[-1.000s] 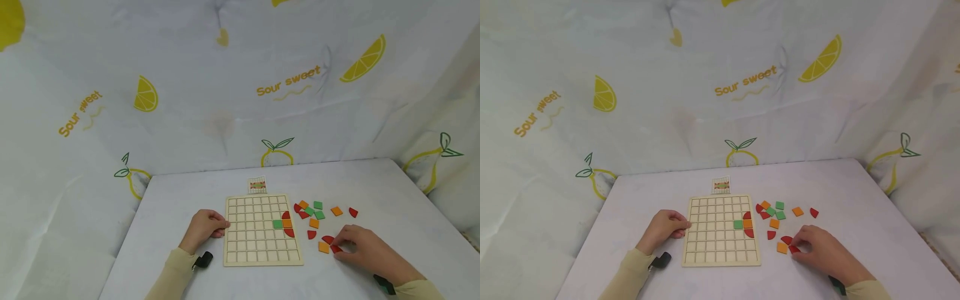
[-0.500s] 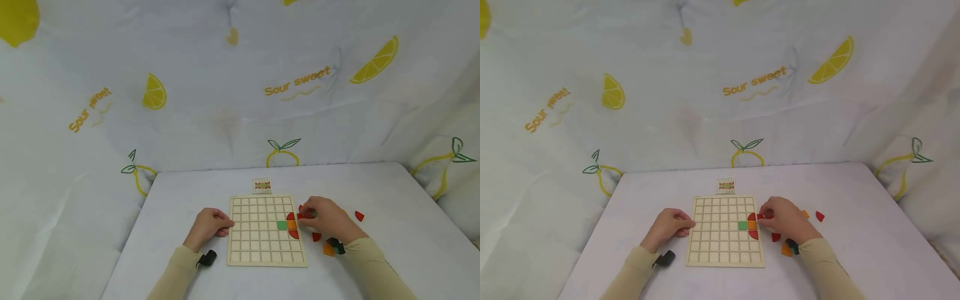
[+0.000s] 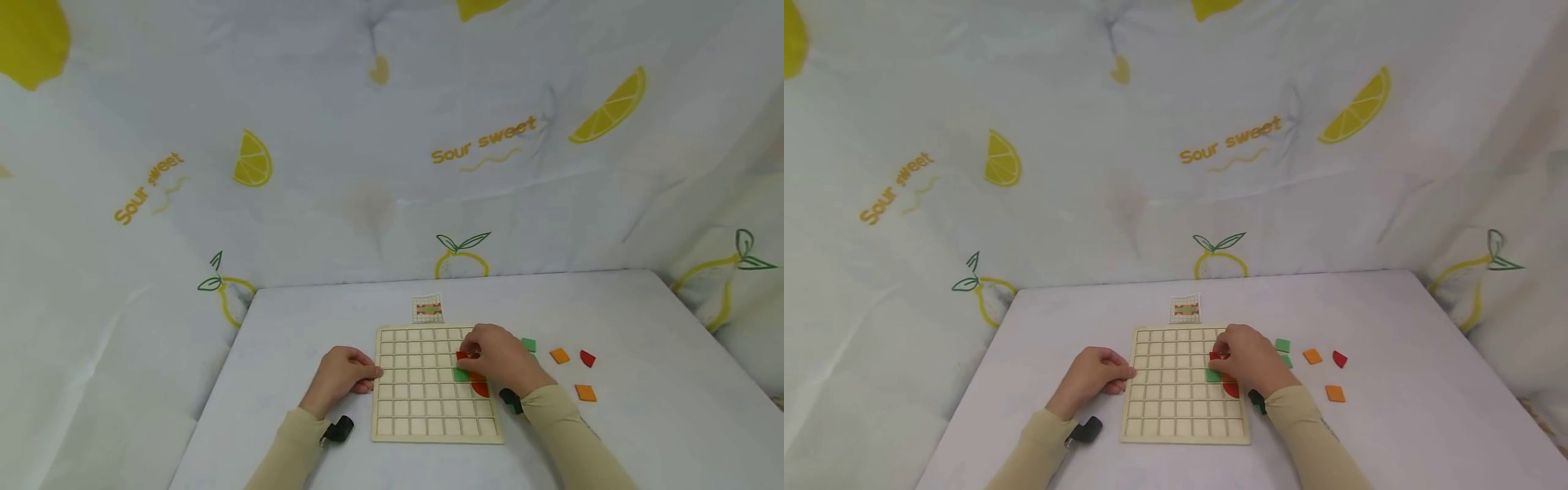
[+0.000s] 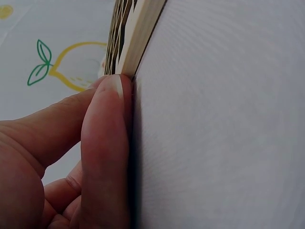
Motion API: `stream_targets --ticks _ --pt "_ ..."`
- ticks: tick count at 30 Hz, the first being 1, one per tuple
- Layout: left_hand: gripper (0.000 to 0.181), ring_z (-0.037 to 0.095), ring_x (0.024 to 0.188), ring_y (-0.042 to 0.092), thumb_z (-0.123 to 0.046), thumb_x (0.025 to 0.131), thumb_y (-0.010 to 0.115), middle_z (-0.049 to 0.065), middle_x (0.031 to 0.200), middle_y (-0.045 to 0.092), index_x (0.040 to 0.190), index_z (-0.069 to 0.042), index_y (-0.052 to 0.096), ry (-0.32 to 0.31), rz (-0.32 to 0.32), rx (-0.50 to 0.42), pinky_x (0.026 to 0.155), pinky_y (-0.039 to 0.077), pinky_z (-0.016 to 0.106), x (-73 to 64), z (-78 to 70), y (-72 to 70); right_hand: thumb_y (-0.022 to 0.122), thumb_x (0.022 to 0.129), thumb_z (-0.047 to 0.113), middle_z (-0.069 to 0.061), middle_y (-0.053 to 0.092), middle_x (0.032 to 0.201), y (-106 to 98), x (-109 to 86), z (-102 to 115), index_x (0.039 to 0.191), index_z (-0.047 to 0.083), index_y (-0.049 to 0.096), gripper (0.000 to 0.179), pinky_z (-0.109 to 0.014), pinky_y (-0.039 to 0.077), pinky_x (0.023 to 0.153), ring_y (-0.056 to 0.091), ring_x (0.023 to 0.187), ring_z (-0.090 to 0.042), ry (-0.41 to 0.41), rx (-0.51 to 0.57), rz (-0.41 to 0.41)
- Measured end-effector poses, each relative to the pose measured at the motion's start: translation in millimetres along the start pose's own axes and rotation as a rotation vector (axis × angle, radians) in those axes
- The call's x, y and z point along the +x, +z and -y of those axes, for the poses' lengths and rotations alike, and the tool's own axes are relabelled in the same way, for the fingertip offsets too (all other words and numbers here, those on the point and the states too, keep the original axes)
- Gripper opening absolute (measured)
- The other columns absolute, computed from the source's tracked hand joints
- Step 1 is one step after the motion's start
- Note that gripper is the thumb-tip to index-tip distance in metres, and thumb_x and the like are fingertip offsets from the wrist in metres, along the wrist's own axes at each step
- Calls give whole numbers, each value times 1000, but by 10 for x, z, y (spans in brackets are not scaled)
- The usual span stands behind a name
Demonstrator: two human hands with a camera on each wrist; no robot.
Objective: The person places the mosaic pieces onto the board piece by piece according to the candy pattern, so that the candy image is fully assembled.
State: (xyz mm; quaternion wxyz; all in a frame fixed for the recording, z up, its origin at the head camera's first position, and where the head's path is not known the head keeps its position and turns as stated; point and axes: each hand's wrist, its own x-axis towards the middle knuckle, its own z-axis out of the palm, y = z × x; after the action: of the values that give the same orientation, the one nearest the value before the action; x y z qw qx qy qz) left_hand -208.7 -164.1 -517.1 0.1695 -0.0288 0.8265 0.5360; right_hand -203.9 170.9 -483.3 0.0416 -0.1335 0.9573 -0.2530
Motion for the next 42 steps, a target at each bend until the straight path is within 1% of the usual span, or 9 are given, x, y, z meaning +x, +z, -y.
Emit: stream_targets --ticks 3,6,9,16,19,23,29,34,42 --pt "23 11 63 73 -19 87 91 5 81 80 96 -4 76 -11 2 -8 63 66 26 -13 3 -6 92 88 29 9 65 86 48 13 7 89 18 79 17 -31 54 74 57 80 -10 -3 4 10" --pt "22 12 64 74 -19 88 90 5 81 81 96 -4 76 -4 16 -17 64 66 27 -8 6 -5 91 88 29 8 66 86 77 17 -2 91 18 80 16 -31 55 74 58 80 -9 -1 12 8" --pt "23 12 64 74 -20 88 90 5 80 80 96 -4 76 1 16 -16 64 66 27 5 3 -10 90 90 27 8 67 87 69 28 -6 92 18 81 13 -31 55 74 59 80 -9 -9 17 -6" --pt "24 11 63 73 -19 85 92 5 76 78 95 -5 77 -1 5 -10 64 66 27 0 -3 -33 86 93 18 8 67 87 50 59 -1 91 18 80 6 -32 56 76 59 80 -10 -10 7 6" --pt "24 11 63 73 -19 85 92 5 76 78 95 -5 77 -4 5 -9 64 66 26 -6 -16 -29 87 92 20 9 68 87 47 62 -4 90 19 80 7 -32 56 76 59 81 -9 -6 9 7" --pt "23 11 63 73 -19 86 92 5 77 79 96 -5 77 -9 3 -4 64 66 27 -12 -32 -30 89 91 24 9 69 88 35 68 -5 89 20 80 10 -32 57 76 61 81 -9 21 32 25" --pt "24 11 63 72 -21 86 92 5 76 78 96 -5 77 -12 -2 3 64 66 27 -11 -35 -25 89 91 21 9 71 91 42 85 7 91 19 81 8 -33 60 79 63 83 -8 35 50 60" --pt "24 11 64 73 -21 86 92 5 77 78 96 -5 77 -13 1 -1 64 66 27 -14 -33 -18 87 92 16 8 70 91 60 90 16 92 18 81 6 -35 60 82 63 84 -9 47 39 57" --pt "23 12 65 73 -20 88 91 5 79 80 96 -5 76 -13 7 -3 65 67 28 -7 -30 -30 87 92 17 9 69 89 79 104 29 91 20 80 8 -33 59 80 62 83 -9 47 41 51"
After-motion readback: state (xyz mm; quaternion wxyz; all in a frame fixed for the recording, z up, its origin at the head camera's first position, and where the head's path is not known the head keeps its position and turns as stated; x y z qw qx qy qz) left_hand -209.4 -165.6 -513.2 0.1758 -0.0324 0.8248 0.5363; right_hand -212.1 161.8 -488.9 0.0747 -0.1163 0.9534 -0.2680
